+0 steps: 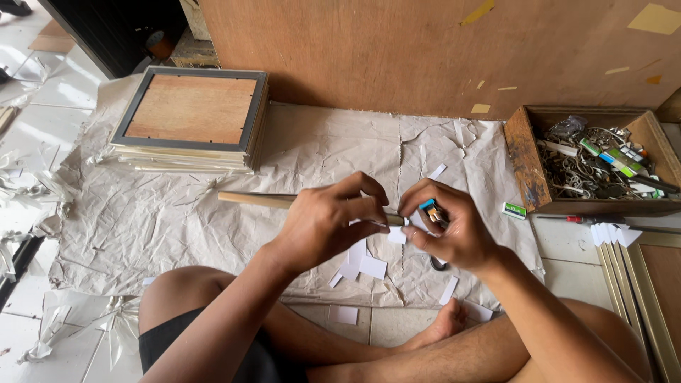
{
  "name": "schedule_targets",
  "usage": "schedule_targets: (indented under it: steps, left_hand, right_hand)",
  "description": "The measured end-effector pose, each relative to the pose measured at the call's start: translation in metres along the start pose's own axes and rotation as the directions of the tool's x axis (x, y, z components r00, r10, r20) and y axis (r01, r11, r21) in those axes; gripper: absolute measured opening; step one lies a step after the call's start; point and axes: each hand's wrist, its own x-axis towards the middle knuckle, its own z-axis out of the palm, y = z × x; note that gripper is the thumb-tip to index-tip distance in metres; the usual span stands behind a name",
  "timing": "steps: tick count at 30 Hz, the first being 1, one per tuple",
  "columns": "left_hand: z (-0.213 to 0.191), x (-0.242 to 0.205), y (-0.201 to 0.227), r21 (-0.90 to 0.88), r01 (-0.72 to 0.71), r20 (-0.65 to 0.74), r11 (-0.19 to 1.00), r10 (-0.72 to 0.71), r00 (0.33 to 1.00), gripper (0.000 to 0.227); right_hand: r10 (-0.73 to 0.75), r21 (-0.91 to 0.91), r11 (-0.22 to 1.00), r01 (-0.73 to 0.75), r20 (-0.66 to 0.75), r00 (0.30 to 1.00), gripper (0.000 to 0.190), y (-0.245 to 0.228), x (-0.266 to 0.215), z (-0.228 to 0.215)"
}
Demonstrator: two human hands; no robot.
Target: The person sits on the floor and assembles picture frames by cutting small white paper pieces with scissors and stapling them to the frame edges. The person handles multiple frames, applying paper strips to the sides and corners using a stapler.
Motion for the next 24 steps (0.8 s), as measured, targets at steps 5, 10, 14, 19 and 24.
schedule_targets:
  steps: [5,10,14,19,24]
  left_hand:
    - [0.000,0.029,-0.019,-0.129,0.166,0.069,0.978,-0.158,0.985,0.018]
    - [-0.003,0.050,-0.027,-0.145,0.229,0.122,0.963,-0.212,0.970,0.020]
    - [-0.008,0.073,-0.034,-0.148,0.300,0.193,0.942,-0.270,0.943,0.020]
    - [-0.006,0.102,-0.050,-0.151,0.474,0.321,0.868,-0.410,0.854,0.026]
    - [-0.016,0.132,-0.056,-0.014,0.701,0.572,0.713,-0.569,0.590,0.043]
  right_hand:
    - [-0.136,-0.098,0.985,0.143,0.075,0.988,0.009,-0.017,0.045,-0.028]
    - [-0.112,-0.154,0.979,0.135,0.153,0.982,0.002,-0.018,0.070,-0.042]
    - [-0.007,-0.146,0.989,0.028,0.143,0.990,0.009,-0.002,0.078,-0.048]
    - [0.137,0.108,0.983,-0.149,0.109,0.985,0.001,0.049,0.079,-0.041]
    - [0.064,0.080,0.995,-0.054,-0.127,0.990,0.022,0.038,0.065,-0.020]
